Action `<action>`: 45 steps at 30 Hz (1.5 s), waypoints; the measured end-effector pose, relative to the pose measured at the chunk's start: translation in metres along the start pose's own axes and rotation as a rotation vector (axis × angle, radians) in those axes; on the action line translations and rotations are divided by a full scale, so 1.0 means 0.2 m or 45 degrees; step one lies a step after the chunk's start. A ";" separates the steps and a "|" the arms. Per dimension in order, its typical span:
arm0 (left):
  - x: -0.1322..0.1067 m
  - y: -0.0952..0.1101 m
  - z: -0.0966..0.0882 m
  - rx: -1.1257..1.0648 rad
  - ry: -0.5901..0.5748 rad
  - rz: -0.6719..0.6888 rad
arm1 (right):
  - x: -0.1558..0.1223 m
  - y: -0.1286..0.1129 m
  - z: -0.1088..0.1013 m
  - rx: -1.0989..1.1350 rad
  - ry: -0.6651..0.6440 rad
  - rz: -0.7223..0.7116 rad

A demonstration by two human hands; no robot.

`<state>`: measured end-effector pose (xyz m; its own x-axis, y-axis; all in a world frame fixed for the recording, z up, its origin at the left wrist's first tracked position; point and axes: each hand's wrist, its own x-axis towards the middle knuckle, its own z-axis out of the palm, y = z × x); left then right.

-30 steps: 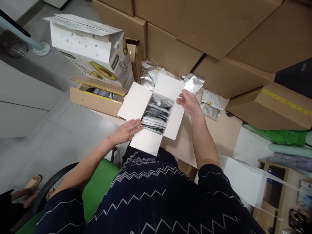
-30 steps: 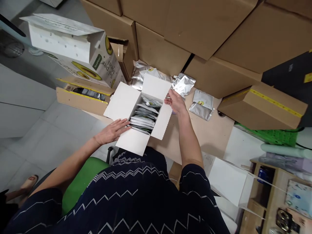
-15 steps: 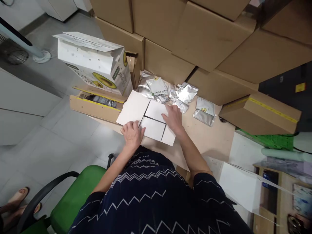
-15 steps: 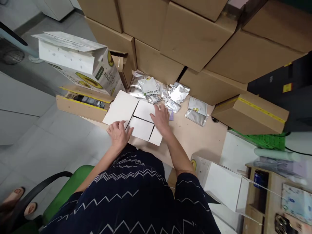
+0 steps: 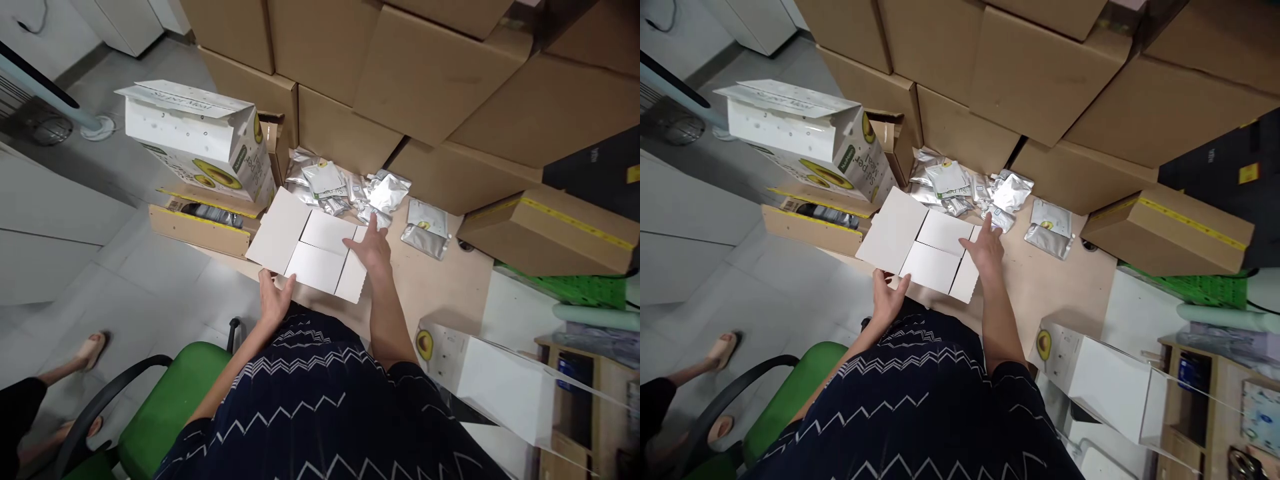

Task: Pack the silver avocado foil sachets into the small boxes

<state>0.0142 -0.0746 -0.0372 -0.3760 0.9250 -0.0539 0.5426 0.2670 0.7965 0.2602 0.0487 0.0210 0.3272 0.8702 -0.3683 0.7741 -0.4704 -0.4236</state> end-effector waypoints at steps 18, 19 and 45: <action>0.09 0.07 0.02 0.160 -0.164 0.877 | -0.05 0.02 -0.05 0.437 -0.108 -0.368; 0.09 0.08 0.02 0.156 -0.165 0.880 | -0.06 -0.03 -0.04 0.288 -0.078 -0.351; 0.05 0.23 0.09 0.693 -0.688 0.668 | -0.04 -0.14 0.15 0.388 0.092 -0.289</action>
<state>0.0495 -0.0484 -0.0118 0.3440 0.9271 -0.1490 0.8732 -0.2575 0.4137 0.2200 0.0498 0.0103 0.2117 0.9602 -0.1821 0.6380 -0.2770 -0.7185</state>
